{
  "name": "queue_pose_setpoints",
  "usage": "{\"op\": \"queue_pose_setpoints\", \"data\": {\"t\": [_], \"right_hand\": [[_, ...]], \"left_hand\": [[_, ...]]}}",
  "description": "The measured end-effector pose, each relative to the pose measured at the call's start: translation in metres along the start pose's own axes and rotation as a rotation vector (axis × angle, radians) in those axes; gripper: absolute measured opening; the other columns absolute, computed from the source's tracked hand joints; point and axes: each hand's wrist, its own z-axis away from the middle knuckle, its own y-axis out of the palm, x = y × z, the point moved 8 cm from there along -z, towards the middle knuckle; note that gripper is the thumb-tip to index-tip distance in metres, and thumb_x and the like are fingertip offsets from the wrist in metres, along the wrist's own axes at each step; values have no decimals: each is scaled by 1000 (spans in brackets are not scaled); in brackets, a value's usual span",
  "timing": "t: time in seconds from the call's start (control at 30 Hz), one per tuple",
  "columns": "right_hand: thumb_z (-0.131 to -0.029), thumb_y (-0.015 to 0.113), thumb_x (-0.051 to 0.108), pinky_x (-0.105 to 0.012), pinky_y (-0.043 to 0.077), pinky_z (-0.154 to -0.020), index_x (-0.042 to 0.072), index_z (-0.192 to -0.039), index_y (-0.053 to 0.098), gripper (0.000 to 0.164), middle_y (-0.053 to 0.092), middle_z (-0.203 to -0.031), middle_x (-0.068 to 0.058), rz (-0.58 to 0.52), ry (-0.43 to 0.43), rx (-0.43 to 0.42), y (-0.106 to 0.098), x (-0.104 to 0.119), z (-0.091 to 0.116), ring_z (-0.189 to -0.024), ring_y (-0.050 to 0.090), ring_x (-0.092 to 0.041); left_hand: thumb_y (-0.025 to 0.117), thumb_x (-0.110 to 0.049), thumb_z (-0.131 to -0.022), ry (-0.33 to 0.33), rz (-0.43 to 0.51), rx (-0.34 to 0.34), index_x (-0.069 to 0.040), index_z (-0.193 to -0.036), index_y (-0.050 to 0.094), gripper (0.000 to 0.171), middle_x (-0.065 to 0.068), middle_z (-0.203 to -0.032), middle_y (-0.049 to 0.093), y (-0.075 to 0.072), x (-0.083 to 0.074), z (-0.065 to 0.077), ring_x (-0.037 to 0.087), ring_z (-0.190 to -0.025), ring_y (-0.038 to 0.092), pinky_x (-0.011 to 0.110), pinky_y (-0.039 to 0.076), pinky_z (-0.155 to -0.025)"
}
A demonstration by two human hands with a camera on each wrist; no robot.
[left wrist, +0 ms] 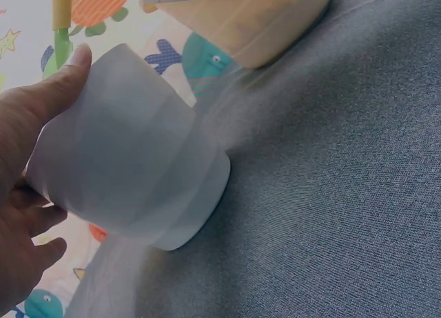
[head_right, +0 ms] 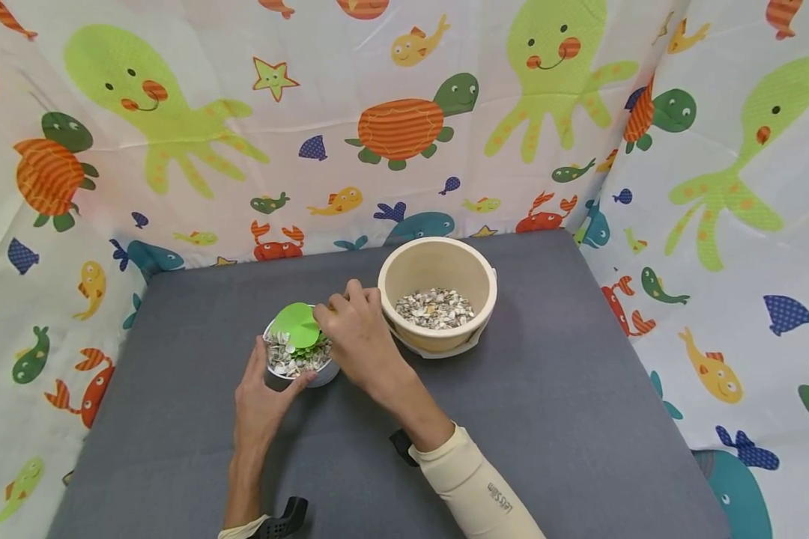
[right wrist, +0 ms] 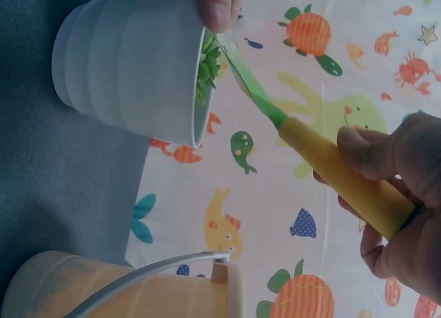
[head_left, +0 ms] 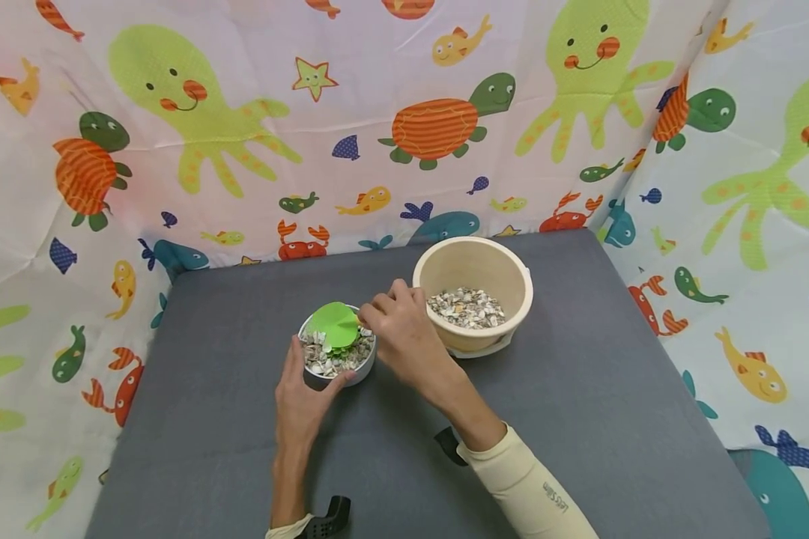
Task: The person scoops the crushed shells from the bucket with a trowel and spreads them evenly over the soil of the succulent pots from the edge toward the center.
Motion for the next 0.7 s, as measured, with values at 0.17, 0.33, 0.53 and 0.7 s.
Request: {"op": "queue_pose_setpoints", "data": {"t": [0.17, 0.33, 0.53, 0.7], "right_hand": [[-82, 65, 8, -35, 30, -71, 14, -92, 71, 13, 66, -88, -2, 13, 8, -17, -2, 2, -1, -81, 42, -18], [-85, 64, 10, -35, 31, -69, 13, -90, 70, 9, 66, -89, -2, 2, 19, -98, -12, -3, 0, -80, 43, -19], [-82, 68, 10, -36, 30, -63, 9, -84, 70, 3, 66, -82, -3, -74, 125, -275, -42, -37, 8, -74, 43, -20], [-78, 71, 6, -38, 30, -64, 4, -83, 71, 5, 68, -78, -7, -64, 247, -374, -73, -84, 23, -71, 42, -24]], "left_hand": [[74, -62, -59, -8, 4, 5, -25, -146, 15, 112, 1, -149, 26, -1, 0, 0, 20, -134, 29, 45, 33, -101], [77, -61, -55, 21, -9, -75, -21, -145, 23, 112, 3, -145, 33, -6, -3, 3, 22, -131, 35, 44, 36, -99], [84, -53, -47, 191, -73, -298, -3, -128, 53, 100, 13, -123, 56, -20, -13, 16, 27, -111, 54, 45, 41, -91], [86, -49, -41, 310, -124, -432, 1, -102, 66, 83, 13, -95, 64, -32, -18, 24, 28, -89, 59, 47, 42, -81]]}}
